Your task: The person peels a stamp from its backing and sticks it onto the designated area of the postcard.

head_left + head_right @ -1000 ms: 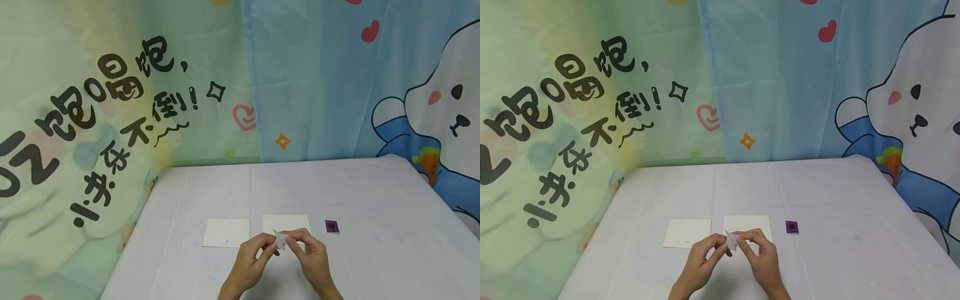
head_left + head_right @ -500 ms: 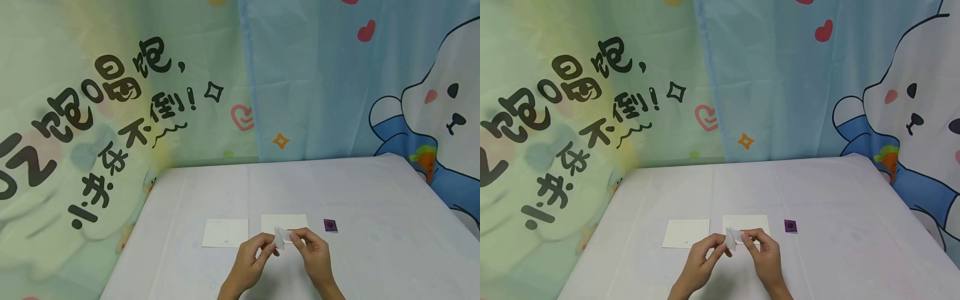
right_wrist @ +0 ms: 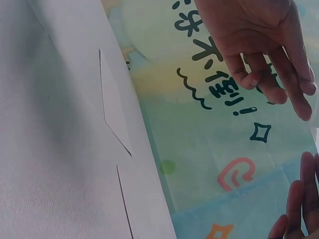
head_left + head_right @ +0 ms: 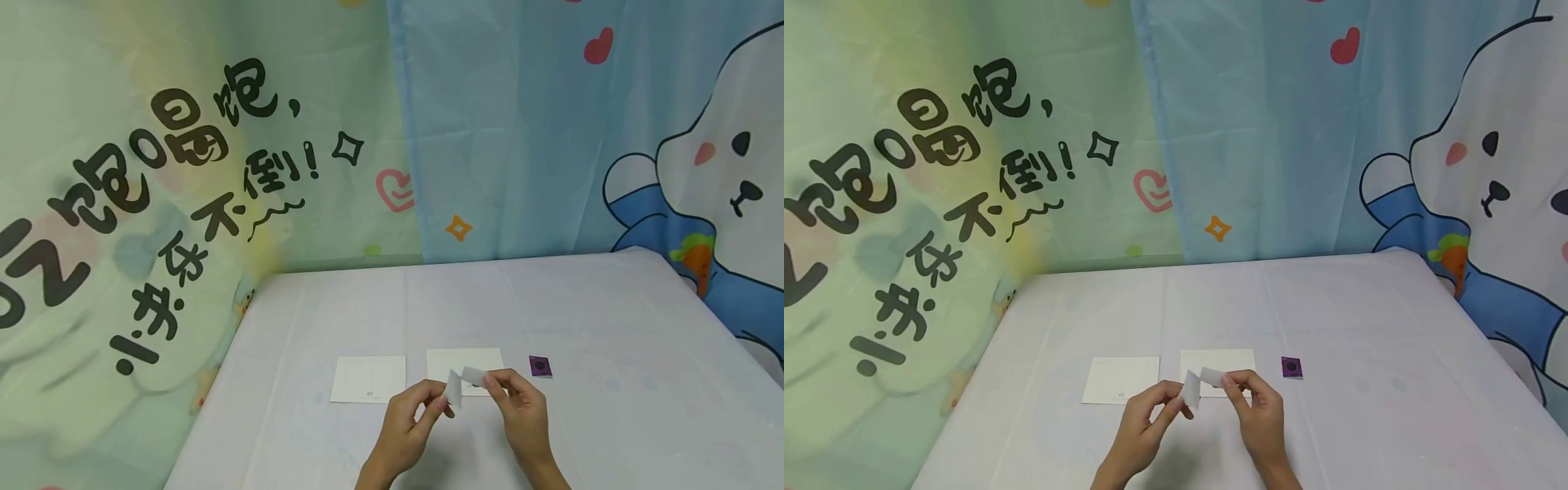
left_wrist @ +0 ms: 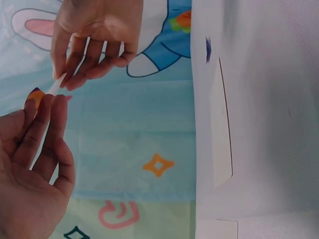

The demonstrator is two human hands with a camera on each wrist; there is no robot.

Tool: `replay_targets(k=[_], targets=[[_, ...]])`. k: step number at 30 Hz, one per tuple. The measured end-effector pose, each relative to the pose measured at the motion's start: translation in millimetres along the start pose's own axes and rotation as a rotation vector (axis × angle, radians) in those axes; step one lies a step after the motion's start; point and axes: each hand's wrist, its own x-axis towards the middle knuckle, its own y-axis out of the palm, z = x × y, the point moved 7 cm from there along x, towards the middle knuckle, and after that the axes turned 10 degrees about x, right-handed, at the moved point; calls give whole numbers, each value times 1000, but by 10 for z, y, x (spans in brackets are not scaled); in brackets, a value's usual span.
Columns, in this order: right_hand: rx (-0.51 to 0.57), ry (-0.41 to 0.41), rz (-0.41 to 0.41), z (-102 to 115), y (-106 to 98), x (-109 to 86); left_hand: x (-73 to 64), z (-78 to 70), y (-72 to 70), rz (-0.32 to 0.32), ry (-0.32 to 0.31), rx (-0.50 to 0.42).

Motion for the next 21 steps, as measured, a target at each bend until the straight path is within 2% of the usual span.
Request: replay_targets(k=[3,6,11,15,21], targets=[[4,16,-16,3,-23,7,-49,125,66,-1,-5,3],[19,31,-35,1,-47,13,-76,206,110,8,-36,-20],[37,36,-53,-16,-98,18,-86,231,115,13,-62,-38],[50,28,-58,-33,-159,27,-57,146,71,3,-54,-39],[-17,60,-126,-94,-357,50,27,-82,-54,-13,-18,-33]])
